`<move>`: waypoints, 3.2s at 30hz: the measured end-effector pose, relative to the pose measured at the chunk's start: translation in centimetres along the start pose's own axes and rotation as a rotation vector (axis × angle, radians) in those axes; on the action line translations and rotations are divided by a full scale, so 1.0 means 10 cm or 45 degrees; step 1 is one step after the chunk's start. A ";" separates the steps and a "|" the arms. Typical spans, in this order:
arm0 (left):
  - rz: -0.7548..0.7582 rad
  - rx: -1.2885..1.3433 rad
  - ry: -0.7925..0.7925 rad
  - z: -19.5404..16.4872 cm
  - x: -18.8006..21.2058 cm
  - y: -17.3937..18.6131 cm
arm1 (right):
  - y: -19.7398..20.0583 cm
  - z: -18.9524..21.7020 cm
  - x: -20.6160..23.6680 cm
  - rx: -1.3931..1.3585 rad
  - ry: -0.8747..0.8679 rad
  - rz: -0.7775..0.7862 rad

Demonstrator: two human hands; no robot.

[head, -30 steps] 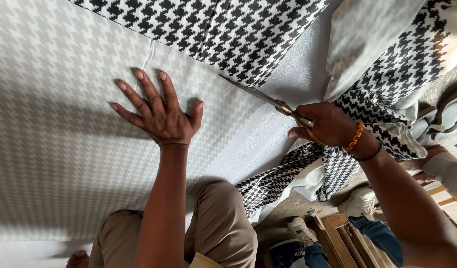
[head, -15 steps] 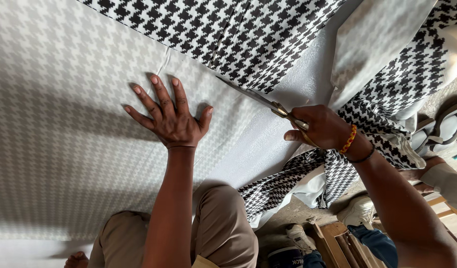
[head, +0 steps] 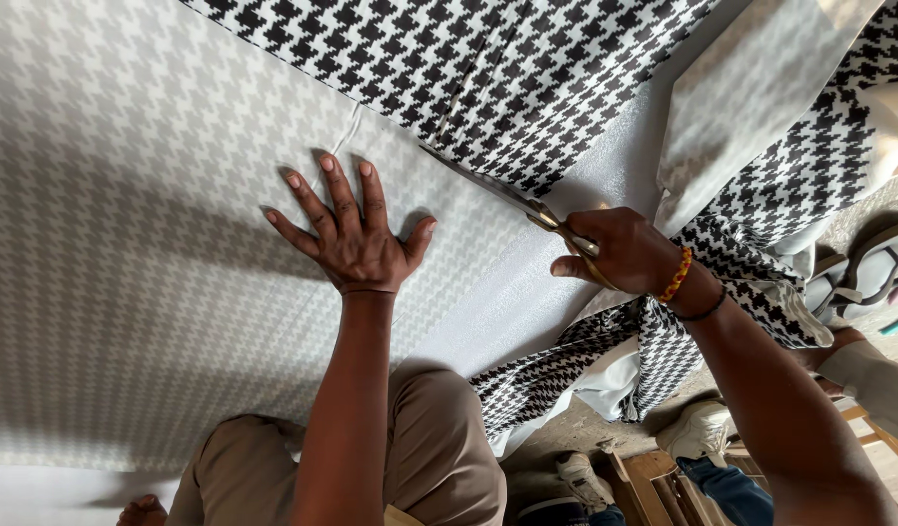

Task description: The person kneels on the floor beside a large piece of patterned fabric and measures it with a tape measure, marking it with chalk. They smooth the fabric flat, then cut along the marked line with scissors, trimming strips from the edge.

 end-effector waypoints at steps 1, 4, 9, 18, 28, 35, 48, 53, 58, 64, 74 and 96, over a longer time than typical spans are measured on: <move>0.001 0.001 0.000 0.00 0.00 0.00 | 0.00 0.00 -0.03 -0.001 -0.012 0.005; 0.004 -0.007 0.007 0.01 -0.01 -0.02 | 0.01 -0.02 -0.07 0.059 -0.025 0.015; 0.009 0.001 0.008 0.02 0.00 -0.03 | 0.03 -0.06 -0.06 0.102 -0.052 0.014; 0.006 0.011 0.027 0.00 -0.03 -0.04 | 0.04 0.06 -0.27 0.092 0.074 0.054; -0.009 0.038 0.040 0.01 -0.03 -0.05 | 0.08 0.03 -0.40 0.202 0.091 0.006; 0.040 0.067 0.062 0.03 -0.04 -0.12 | 0.08 0.06 -0.51 0.145 0.101 0.067; 0.068 0.088 0.080 0.04 -0.07 -0.15 | 0.05 0.01 -0.68 0.133 -0.064 0.139; 0.093 0.101 0.078 0.04 -0.09 -0.18 | 0.10 0.11 -0.84 0.133 0.059 0.079; 0.119 0.092 0.083 0.04 -0.07 -0.23 | 0.06 -0.01 -0.91 0.169 -0.076 0.167; 0.170 0.093 0.095 0.05 -0.07 -0.28 | 0.11 0.08 -1.00 0.103 -0.072 0.153; 0.199 0.140 0.103 0.05 -0.13 -0.27 | 0.08 0.08 -1.27 0.215 -0.105 0.203; 0.226 0.174 0.144 0.07 -0.23 -0.25 | 0.18 0.41 -1.71 0.129 0.017 0.127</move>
Point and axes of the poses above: each hand's wrist, its own x-axis away from the middle knuckle, its own y-axis out of the back of the hand, z = x × y, the point moved 9 cm from there along -x, towards the middle knuckle, and after that the axes turned 11 degrees about y, right-handed, at the moved point
